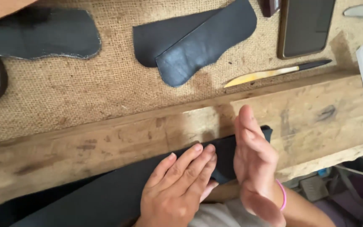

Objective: Marking geometric patterns on a strip of black leather using a metal ruler and a stylus

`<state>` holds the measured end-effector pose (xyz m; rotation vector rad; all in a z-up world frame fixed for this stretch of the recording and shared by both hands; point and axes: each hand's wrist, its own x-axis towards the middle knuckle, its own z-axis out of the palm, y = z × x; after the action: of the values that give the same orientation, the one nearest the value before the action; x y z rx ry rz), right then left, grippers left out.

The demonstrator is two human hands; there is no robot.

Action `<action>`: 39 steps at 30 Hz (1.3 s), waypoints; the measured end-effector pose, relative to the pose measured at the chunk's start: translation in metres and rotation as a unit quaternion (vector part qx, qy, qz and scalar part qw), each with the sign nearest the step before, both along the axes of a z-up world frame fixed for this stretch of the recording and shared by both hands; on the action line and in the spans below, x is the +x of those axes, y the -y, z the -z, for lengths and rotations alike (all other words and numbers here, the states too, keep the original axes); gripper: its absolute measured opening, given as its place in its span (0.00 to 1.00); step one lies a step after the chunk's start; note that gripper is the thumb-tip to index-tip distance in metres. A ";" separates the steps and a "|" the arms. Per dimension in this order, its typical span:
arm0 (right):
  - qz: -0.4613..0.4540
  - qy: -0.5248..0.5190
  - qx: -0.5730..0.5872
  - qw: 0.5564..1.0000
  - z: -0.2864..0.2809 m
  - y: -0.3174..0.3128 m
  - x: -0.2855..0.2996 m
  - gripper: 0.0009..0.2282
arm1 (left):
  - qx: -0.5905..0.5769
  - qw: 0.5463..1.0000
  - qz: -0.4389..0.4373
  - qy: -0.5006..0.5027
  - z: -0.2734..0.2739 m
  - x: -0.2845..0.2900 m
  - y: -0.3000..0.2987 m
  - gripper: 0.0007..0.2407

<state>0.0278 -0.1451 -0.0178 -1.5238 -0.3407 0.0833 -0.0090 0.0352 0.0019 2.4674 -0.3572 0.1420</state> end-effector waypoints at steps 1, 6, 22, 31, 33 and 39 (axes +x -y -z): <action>-0.012 -0.001 0.026 1.000 -0.004 0.000 0.002 0.47 | 0.000 1.000 0.002 0.002 0.000 -0.001 0.001 0.12; 0.004 -0.442 -0.192 0.876 -0.031 -0.015 0.002 0.24 | -0.011 0.999 0.029 -0.029 0.000 -0.007 0.001 0.15; -0.151 -0.121 -0.044 0.980 -0.050 -0.006 0.014 0.31 | -0.009 0.999 0.012 -0.050 0.001 -0.012 0.011 0.15; -0.116 0.025 -0.104 0.987 -0.054 0.018 0.034 0.40 | 0.014 0.999 0.019 -0.035 -0.014 -0.007 0.015 0.19; -0.088 0.048 -0.173 0.980 -0.047 0.023 0.035 0.41 | 0.020 0.999 0.019 -0.036 -0.016 -0.009 0.016 0.19; -0.073 0.076 -0.038 0.994 -0.065 0.037 0.044 0.36 | 0.003 1.000 0.015 -0.012 -0.015 -0.010 0.016 0.21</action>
<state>0.0722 -0.1824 0.0468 -1.5840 -0.5758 0.0958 -0.0188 0.0191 0.0165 2.4672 -0.3842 0.0978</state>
